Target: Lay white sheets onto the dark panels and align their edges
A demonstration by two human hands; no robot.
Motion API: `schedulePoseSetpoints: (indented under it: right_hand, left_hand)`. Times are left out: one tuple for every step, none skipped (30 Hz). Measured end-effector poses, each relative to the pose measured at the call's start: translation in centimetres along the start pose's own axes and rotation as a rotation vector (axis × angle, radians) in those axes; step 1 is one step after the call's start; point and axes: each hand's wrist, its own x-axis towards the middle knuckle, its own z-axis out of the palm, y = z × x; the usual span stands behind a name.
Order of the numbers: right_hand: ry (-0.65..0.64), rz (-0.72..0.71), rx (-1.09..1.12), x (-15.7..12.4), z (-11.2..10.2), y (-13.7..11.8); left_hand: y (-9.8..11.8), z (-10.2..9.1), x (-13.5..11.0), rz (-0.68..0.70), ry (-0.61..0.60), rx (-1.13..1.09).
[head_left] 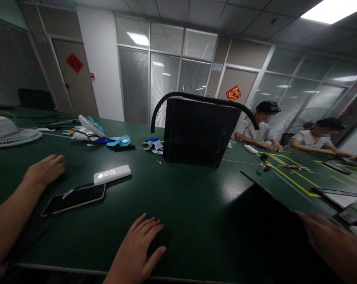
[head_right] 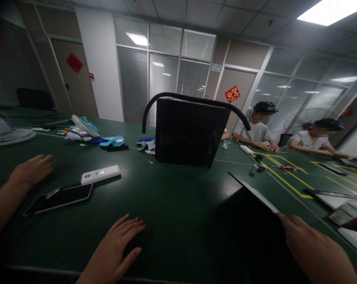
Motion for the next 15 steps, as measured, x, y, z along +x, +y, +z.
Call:
schedulePoseSetpoints:
  right_hand:
    - [-0.059, -0.018, -0.014, -0.3, 0.4, 0.3]
    - [-0.102, -0.02, -0.028, -0.6, 0.8, 0.5]
    - [-0.123, -0.003, -0.041, -0.9, 1.1, 0.5]
    - [-0.124, 0.027, -0.055, -1.1, 1.2, 0.5]
    - [-0.125, 0.04, -0.067, -1.2, 1.3, 0.3]
    - [-0.133, 0.045, -0.085, -1.2, 1.2, 0.1]
    - [-0.14, 0.045, -0.109, -1.1, 1.0, -0.1]
    - [-0.139, 0.037, -0.132, -0.8, 0.8, -0.3]
    - [-0.13, 0.023, -0.148, -0.6, 0.6, -0.5]
    - [-0.114, 0.008, -0.16, -0.3, 0.5, -0.6]
    - [-0.097, -0.004, -0.166, 0.0, 0.4, -0.7]
    - [-0.082, -0.015, -0.168, 0.3, 0.3, -0.7]
    - [-0.074, -0.026, -0.166, 0.5, 0.3, -0.7]
    - [-0.073, -0.033, -0.168, 0.7, 0.4, -0.6]
    - [-0.074, -0.038, -0.17, 0.9, 0.4, -0.6]
  left_hand:
    - [0.0, 0.0, 0.0, 0.001, 0.011, -0.002]
    - [0.0, 0.0, 0.0, 0.001, 0.023, -0.007]
    - [0.1, 0.1, 0.1, 0.0, 0.032, -0.013]
    - [0.1, 0.1, 0.1, -0.003, 0.037, -0.017]
    - [0.1, 0.1, 0.1, -0.008, 0.036, -0.019]
    - [0.1, 0.2, 0.1, -0.013, 0.03, -0.017]
    - [0.1, 0.2, 0.2, -0.017, 0.023, -0.014]
    - [0.1, 0.2, 0.2, -0.019, 0.017, -0.009]
    - [0.1, 0.2, 0.2, -0.021, 0.011, -0.004]
    - [0.2, 0.1, 0.3, -0.022, 0.009, 0.001]
    - [0.2, 0.1, 0.3, -0.021, 0.006, 0.006]
    - [0.2, 0.1, 0.4, -0.019, 0.003, 0.01]
    - [0.3, 0.0, 0.4, -0.021, 0.0, 0.015]
    - [0.3, 0.0, 0.5, -0.024, -0.002, 0.02]
    - [0.4, 0.0, 0.5, -0.029, -0.003, 0.023]
